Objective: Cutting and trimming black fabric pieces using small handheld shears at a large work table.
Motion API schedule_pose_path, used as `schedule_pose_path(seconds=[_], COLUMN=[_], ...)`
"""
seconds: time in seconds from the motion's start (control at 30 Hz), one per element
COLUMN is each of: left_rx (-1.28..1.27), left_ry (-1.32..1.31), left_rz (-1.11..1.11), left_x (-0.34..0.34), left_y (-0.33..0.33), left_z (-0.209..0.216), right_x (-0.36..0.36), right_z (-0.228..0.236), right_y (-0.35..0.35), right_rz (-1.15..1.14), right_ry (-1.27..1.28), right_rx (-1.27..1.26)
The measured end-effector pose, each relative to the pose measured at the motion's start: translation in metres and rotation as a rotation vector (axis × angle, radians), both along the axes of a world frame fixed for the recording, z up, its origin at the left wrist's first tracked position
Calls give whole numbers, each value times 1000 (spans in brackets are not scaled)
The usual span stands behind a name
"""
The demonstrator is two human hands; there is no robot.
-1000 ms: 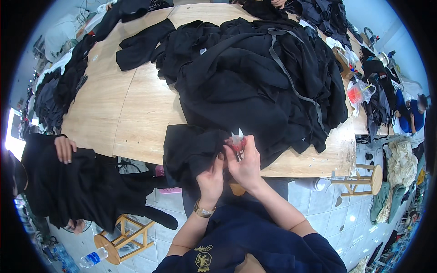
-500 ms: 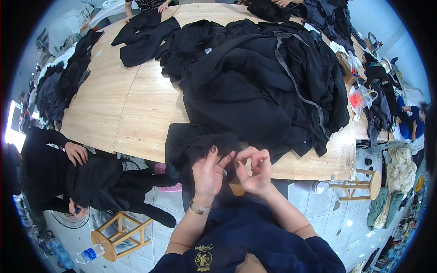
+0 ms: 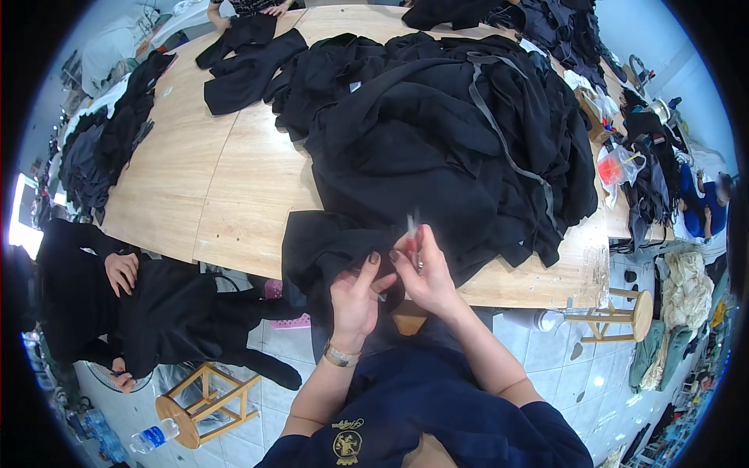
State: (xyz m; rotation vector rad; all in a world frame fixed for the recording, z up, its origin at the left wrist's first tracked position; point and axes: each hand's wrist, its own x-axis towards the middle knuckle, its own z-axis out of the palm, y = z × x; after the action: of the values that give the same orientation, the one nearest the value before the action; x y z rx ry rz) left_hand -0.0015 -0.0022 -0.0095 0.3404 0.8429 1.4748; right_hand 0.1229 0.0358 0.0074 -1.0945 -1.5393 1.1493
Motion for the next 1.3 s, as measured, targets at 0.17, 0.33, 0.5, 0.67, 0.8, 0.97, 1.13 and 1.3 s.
schedule_pose_path(seconds=[0.17, 0.33, 0.5, 0.67, 0.8, 0.97, 1.13, 1.3], left_rx=[-10, 59, 77, 136, 126, 15, -35, -2], left_ry=[-76, -63, -60, 82, 125, 11, -3, 15], left_rz=[75, 92, 90, 73, 62, 143, 107, 68], left_x=[1, -6, -8, 4, -1, -10, -18, -20], left_y=[5, 6, 6, 2, 2, 9, 11, 8], left_z=[10, 6, 8, 11, 9, 10, 16, 16], right_x=[2, 7, 4, -5, -3, 8, 26, 32], right_z=[-5, 4, 10, 11, 14, 23, 24, 9], right_y=[-6, -16, -9, 4, -3, -21, -19, -4], right_rz=[5, 70, -21, -42, 30, 232, 168, 51], right_ry=[41, -19, 75, -140, -138, -194, -194, -588], right_rx=[129, 297, 102, 63, 151, 214, 170, 423])
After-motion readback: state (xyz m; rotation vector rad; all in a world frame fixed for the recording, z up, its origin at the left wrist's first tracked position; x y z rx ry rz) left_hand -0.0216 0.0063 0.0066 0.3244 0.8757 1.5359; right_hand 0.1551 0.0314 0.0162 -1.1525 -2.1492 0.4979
